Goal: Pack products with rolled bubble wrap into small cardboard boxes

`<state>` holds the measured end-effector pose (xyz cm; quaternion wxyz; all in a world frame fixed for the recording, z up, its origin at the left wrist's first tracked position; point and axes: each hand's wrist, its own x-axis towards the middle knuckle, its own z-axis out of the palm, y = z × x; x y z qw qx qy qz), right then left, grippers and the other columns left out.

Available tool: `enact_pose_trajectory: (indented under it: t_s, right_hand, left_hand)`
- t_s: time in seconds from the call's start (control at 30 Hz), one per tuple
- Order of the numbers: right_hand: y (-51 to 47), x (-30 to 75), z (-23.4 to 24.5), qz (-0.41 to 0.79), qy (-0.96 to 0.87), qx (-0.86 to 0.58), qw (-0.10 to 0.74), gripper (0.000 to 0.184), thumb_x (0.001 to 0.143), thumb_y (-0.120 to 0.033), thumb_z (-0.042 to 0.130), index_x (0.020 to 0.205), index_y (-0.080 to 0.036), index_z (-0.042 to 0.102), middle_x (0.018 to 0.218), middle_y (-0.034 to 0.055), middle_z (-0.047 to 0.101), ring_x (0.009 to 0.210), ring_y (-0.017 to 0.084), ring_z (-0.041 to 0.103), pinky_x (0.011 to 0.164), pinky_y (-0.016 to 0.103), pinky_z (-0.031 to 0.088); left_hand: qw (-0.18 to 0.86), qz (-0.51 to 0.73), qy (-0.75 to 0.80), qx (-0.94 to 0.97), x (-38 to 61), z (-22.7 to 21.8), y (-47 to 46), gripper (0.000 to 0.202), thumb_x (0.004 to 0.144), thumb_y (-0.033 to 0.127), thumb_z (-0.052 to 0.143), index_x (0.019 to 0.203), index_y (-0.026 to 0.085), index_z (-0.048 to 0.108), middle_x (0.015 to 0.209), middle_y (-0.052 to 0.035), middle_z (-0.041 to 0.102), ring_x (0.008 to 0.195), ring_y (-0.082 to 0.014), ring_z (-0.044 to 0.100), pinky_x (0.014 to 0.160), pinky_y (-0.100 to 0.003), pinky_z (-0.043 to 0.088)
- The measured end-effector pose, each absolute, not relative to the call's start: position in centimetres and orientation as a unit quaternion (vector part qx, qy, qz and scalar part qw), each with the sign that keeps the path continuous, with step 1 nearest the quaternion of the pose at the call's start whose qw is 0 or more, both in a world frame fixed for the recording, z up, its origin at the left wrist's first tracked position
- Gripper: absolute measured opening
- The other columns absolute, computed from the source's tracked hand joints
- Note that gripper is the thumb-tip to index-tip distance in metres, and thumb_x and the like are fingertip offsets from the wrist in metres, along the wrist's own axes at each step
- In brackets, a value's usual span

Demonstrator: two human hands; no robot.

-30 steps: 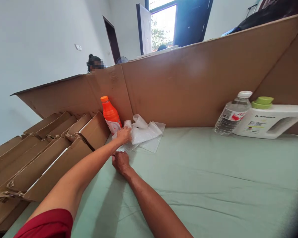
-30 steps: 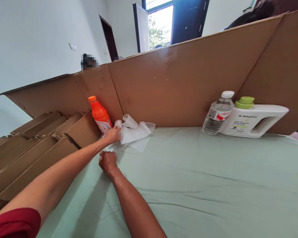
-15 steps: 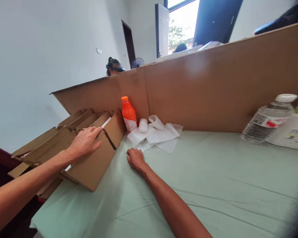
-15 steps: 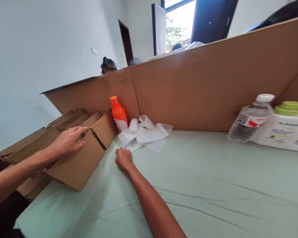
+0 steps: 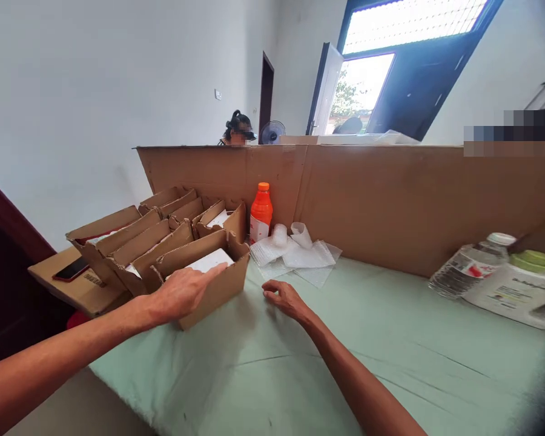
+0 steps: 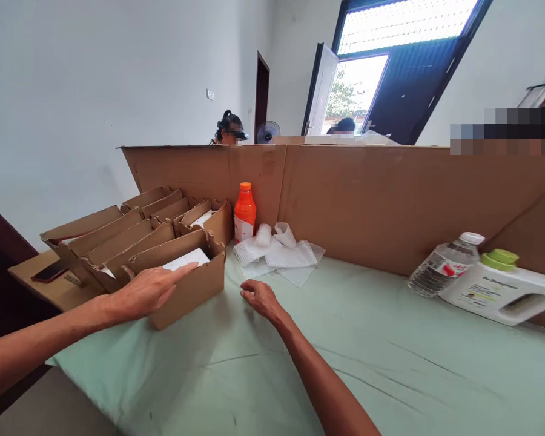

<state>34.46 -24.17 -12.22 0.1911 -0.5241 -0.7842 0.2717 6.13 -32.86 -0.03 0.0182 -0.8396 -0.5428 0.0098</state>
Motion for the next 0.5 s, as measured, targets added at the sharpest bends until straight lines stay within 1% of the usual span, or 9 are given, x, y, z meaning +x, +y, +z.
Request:
enact_pose_trajectory:
  t_s: [0.07, 0.1, 0.17, 0.23, 0.3, 0.37, 0.43, 0.5]
  right_hand:
    - [-27.0, 36.5, -12.2, 0.296, -0.772, -0.525, 0.201, 0.034, 0.089, -0.027, 0.05, 0.113, -0.017, 0.073, 0.114, 0.0088, 0.076, 0.105, 0.022, 0.069, 0.091, 0.031, 0.05]
    - [-28.6, 37.6, -12.2, 0.308, -0.764, -0.528, 0.205, 0.035, 0.09, -0.029, 0.049, 0.113, -0.018, 0.073, 0.114, 0.0085, 0.076, 0.105, 0.022, 0.069, 0.092, 0.031, 0.05]
    - [-31.8, 39.5, -12.3, 0.346, -0.738, -0.536, 0.219, 0.036, 0.091, -0.034, 0.049, 0.112, -0.02, 0.074, 0.113, 0.0075, 0.076, 0.105, 0.024, 0.068, 0.092, 0.034, 0.051]
    - [-35.0, 41.2, -12.4, 0.394, -0.702, -0.543, 0.239, 0.037, 0.09, -0.04, 0.05, 0.11, -0.023, 0.075, 0.113, 0.0069, 0.075, 0.107, 0.026, 0.067, 0.091, 0.036, 0.052]
    - [-37.7, 42.3, -12.5, 0.434, -0.663, -0.552, 0.259, 0.038, 0.09, -0.047, 0.052, 0.109, -0.024, 0.075, 0.115, 0.0073, 0.074, 0.108, 0.027, 0.066, 0.092, 0.038, 0.052]
    - [-39.7, 42.7, -12.8, 0.457, -0.634, -0.561, 0.273, 0.039, 0.089, -0.052, 0.054, 0.111, -0.025, 0.074, 0.117, 0.008, 0.073, 0.11, 0.028, 0.066, 0.095, 0.04, 0.052]
    - [-40.9, 42.4, -13.3, 0.467, -0.618, -0.562, 0.29, 0.041, 0.089, -0.054, 0.056, 0.116, -0.026, 0.071, 0.12, 0.0085, 0.072, 0.11, 0.028, 0.066, 0.096, 0.042, 0.052]
    - [-41.3, 41.4, -13.6, 0.469, -0.615, -0.552, 0.313, 0.045, 0.089, -0.053, 0.056, 0.124, -0.026, 0.066, 0.124, 0.0092, 0.07, 0.105, 0.026, 0.067, 0.096, 0.041, 0.052]
  left_hand:
    - [-0.006, -0.033, -0.473, -0.88, 6.3, -0.4, -35.1, 0.065, 0.089, 0.012, 0.037, 0.152, 0.03, 0.044, 0.089, -0.009, 0.073, 0.086, -0.0277, 0.069, 0.08, -0.042, 0.055]
    - [-0.023, -0.061, -0.436, -0.897, 6.3, -0.5, -36.2, 0.063, 0.09, 0.012, 0.037, 0.15, 0.031, 0.047, 0.091, -0.0086, 0.074, 0.087, -0.0272, 0.069, 0.082, -0.044, 0.056]
    - [-0.059, -0.126, -0.372, -0.918, 6.0, -0.3, -38.2, 0.058, 0.092, 0.014, 0.04, 0.145, 0.033, 0.052, 0.103, -0.0074, 0.075, 0.096, -0.0271, 0.07, 0.091, -0.048, 0.056]
    - [-0.066, -0.214, -0.345, -0.912, 5.4, -0.2, -39.9, 0.054, 0.092, 0.018, 0.05, 0.142, 0.038, 0.054, 0.118, -0.0048, 0.073, 0.109, -0.0276, 0.069, 0.099, -0.051, 0.055]
    - [-0.036, -0.324, -0.371, -0.869, 4.6, -0.6, -41.1, 0.057, 0.089, 0.021, 0.06, 0.141, 0.042, 0.052, 0.124, -0.0023, 0.071, 0.116, -0.0285, 0.066, 0.102, -0.053, 0.055]
    - [-0.003, -0.416, -0.436, -0.798, 3.9, -2.2, -42.1, 0.061, 0.088, 0.021, 0.063, 0.143, 0.044, 0.049, 0.126, -0.0013, 0.069, 0.118, -0.0279, 0.065, 0.104, -0.054, 0.053]
    - [-0.016, -0.47, -0.499, -0.728, 3.5, -4.7, -42.6, 0.065, 0.089, 0.024, 0.064, 0.147, 0.041, 0.043, 0.133, -0.003, 0.064, 0.121, -0.0271, 0.062, 0.108, -0.054, 0.05]
    - [-0.077, -0.489, -0.546, -0.676, 3.5, -7.9, -42.6, 0.069, 0.089, 0.03, 0.065, 0.152, 0.036, 0.035, 0.143, -0.0073, 0.056, 0.125, -0.0279, 0.059, 0.11, -0.054, 0.048]
